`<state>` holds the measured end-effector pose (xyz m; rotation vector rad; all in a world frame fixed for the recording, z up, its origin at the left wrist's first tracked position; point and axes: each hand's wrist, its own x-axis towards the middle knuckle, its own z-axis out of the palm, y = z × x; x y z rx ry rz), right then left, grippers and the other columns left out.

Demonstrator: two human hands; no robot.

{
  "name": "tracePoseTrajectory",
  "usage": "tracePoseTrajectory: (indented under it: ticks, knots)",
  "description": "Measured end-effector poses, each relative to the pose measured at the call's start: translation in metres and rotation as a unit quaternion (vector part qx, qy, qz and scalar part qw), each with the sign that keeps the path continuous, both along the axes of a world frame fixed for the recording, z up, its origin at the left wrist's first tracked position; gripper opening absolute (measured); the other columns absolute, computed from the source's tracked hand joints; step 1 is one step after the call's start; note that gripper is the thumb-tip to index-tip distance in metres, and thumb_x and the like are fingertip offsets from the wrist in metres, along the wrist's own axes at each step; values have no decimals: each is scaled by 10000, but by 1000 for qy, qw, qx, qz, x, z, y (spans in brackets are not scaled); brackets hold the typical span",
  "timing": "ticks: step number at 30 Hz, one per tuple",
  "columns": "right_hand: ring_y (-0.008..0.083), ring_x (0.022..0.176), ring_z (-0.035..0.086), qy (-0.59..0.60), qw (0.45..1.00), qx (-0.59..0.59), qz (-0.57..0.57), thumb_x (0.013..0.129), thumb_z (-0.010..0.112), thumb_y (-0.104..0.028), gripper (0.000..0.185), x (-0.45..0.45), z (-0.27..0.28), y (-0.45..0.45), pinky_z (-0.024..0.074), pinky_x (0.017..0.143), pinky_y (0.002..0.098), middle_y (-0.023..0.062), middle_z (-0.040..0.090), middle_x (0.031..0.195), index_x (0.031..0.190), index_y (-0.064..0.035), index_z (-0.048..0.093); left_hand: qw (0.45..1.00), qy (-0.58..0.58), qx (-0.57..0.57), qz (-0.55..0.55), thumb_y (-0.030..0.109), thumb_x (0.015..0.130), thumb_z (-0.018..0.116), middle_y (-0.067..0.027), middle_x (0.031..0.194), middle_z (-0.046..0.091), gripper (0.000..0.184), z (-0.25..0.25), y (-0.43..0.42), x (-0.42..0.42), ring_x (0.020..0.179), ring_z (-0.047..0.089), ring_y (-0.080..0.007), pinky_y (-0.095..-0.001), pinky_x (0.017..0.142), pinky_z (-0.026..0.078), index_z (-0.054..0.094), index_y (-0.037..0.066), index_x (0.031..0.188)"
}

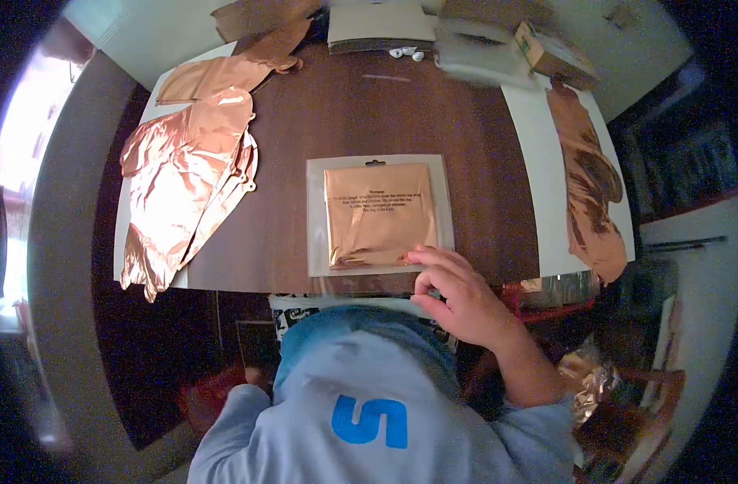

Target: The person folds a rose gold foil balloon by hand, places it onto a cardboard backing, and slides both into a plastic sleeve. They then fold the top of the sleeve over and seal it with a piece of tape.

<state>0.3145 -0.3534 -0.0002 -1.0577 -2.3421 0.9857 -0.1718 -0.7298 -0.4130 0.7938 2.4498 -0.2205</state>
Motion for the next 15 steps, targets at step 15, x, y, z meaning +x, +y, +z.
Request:
tracePoseTrajectory:
  ticks: [15]
  knots:
    - [330, 1231, 586, 80, 993, 32, -81, 798, 744, -42, 157, 16, 6, -9, 466, 1017, 429, 141, 648, 1235, 861, -54, 601, 976, -86, -164, -112, 378, 840, 677, -228, 1096, 699, 436, 67, 50, -23, 1029, 683, -358, -455, 877, 546, 712, -6, 1042]
